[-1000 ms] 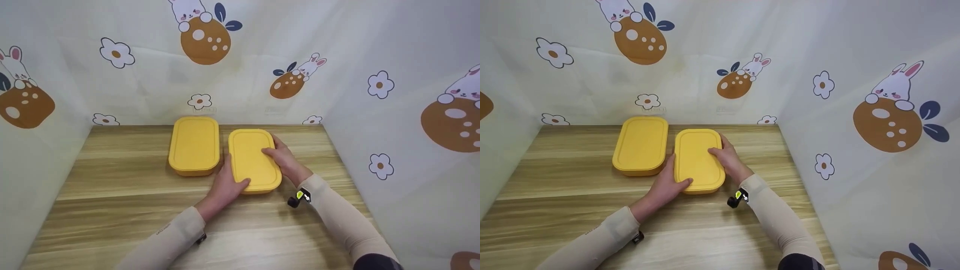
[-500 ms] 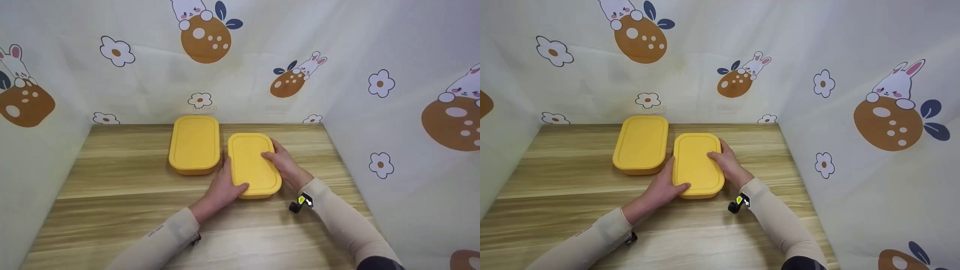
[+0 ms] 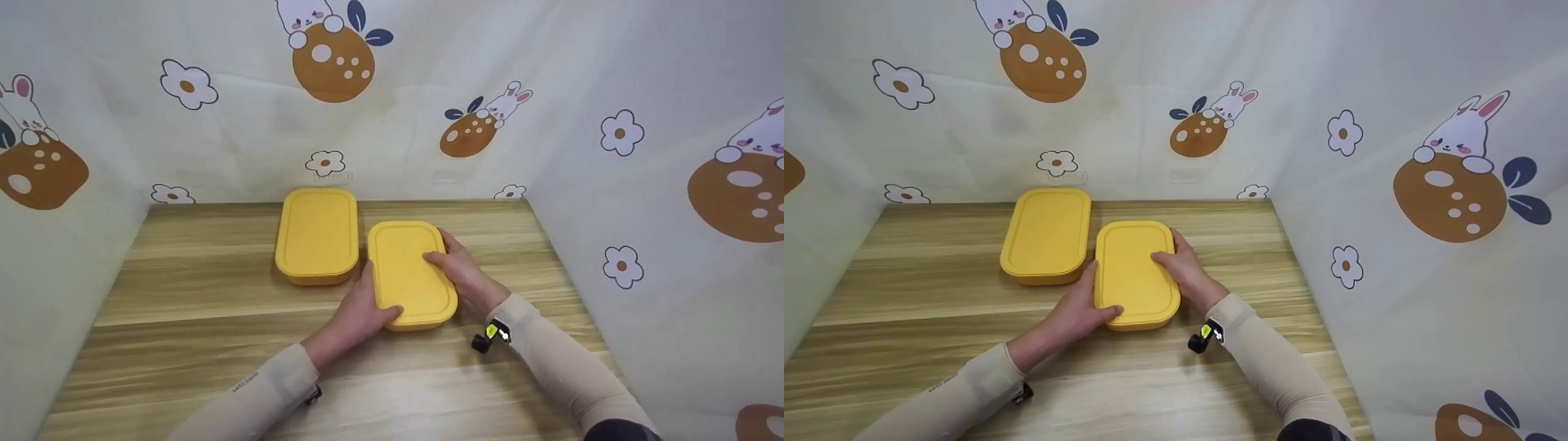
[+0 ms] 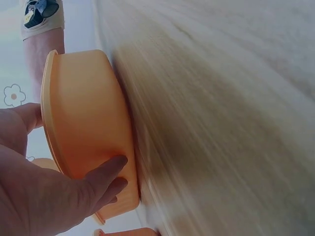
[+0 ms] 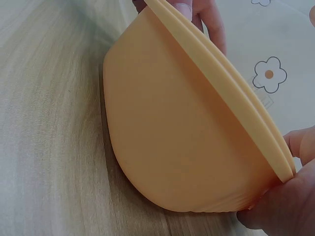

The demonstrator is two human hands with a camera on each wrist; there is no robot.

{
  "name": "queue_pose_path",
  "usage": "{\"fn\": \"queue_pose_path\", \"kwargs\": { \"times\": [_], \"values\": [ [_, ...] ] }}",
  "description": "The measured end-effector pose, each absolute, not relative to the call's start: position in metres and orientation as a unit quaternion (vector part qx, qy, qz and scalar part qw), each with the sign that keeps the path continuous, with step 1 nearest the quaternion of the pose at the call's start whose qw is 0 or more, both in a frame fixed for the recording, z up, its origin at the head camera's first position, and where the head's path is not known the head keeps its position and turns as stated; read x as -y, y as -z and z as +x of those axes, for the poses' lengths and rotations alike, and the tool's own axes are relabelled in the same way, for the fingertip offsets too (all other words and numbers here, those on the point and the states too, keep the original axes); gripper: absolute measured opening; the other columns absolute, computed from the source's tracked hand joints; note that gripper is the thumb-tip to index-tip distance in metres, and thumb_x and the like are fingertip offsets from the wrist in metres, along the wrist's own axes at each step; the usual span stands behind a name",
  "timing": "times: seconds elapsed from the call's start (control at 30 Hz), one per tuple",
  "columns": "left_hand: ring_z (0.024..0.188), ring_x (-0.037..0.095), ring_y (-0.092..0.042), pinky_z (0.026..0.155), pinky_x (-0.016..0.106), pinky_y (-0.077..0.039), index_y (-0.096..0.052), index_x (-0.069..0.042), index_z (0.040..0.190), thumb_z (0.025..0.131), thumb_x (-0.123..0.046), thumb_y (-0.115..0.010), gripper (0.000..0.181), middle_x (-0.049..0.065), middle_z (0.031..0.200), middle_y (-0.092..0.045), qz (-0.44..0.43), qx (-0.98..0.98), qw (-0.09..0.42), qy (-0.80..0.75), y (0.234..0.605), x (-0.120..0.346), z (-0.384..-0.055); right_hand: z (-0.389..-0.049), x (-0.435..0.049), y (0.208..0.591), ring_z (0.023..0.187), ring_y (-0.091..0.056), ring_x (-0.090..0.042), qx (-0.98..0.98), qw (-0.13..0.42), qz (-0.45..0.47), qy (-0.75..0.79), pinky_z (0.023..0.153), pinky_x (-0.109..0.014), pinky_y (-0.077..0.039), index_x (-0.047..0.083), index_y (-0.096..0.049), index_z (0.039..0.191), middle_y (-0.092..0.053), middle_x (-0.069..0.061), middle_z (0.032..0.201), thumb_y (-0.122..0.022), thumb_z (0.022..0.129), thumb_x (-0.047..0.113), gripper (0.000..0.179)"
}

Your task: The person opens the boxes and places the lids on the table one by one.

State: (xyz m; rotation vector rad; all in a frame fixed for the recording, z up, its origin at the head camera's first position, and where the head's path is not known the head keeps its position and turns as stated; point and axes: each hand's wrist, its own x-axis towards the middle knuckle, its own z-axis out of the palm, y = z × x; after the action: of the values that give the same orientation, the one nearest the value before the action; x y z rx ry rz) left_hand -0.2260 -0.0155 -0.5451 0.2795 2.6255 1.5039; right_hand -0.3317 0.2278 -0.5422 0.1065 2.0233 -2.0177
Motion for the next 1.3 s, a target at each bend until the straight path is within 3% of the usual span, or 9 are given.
{"fn": "queue_pose_path", "kwargs": {
  "times": [0.5, 0.83, 1.3],
  "values": [
    [0.155, 0.044, -0.041, 0.127, 0.053, -0.036, -0.005, 0.008, 0.173, 0.093, -0.023, -0.089, 0.12, 0.036, 0.175, -0.022, 0.091, -0.865, 0.067, -0.489, 0.542, 0.0173, -0.2202, -0.3292, -0.2253, 0.5479, 0.132, -0.065, -0.029, -0.694, 0.132, 0.028, 0.707, 0.106, -0.037, -0.058, 0.013, -0.028, 0.176, -0.05, -0.013, 0.165, -0.068, 0.102, -0.002, 0.085],
    [0.158, 0.044, -0.035, 0.129, 0.053, -0.033, -0.007, 0.011, 0.172, 0.094, -0.027, -0.088, 0.119, 0.036, 0.175, -0.022, 0.104, -0.87, 0.072, -0.477, 0.5427, 0.0193, -0.2216, -0.326, -0.2244, 0.5499, 0.135, -0.064, -0.029, -0.687, 0.13, 0.033, 0.714, 0.11, -0.039, -0.056, 0.015, -0.028, 0.175, -0.05, -0.011, 0.166, -0.068, 0.103, 0.0, 0.084],
    [0.161, 0.041, -0.032, 0.13, 0.052, -0.032, -0.004, 0.01, 0.172, 0.097, -0.034, -0.085, 0.119, 0.033, 0.177, -0.02, 0.11, -0.886, 0.091, -0.44, 0.5408, 0.0229, -0.2253, -0.326, -0.2245, 0.5489, 0.127, -0.068, -0.029, -0.693, 0.143, 0.036, 0.706, 0.103, -0.037, -0.059, 0.017, -0.027, 0.175, -0.055, -0.013, 0.158, -0.066, 0.104, 0.003, 0.082]
  ]
}}
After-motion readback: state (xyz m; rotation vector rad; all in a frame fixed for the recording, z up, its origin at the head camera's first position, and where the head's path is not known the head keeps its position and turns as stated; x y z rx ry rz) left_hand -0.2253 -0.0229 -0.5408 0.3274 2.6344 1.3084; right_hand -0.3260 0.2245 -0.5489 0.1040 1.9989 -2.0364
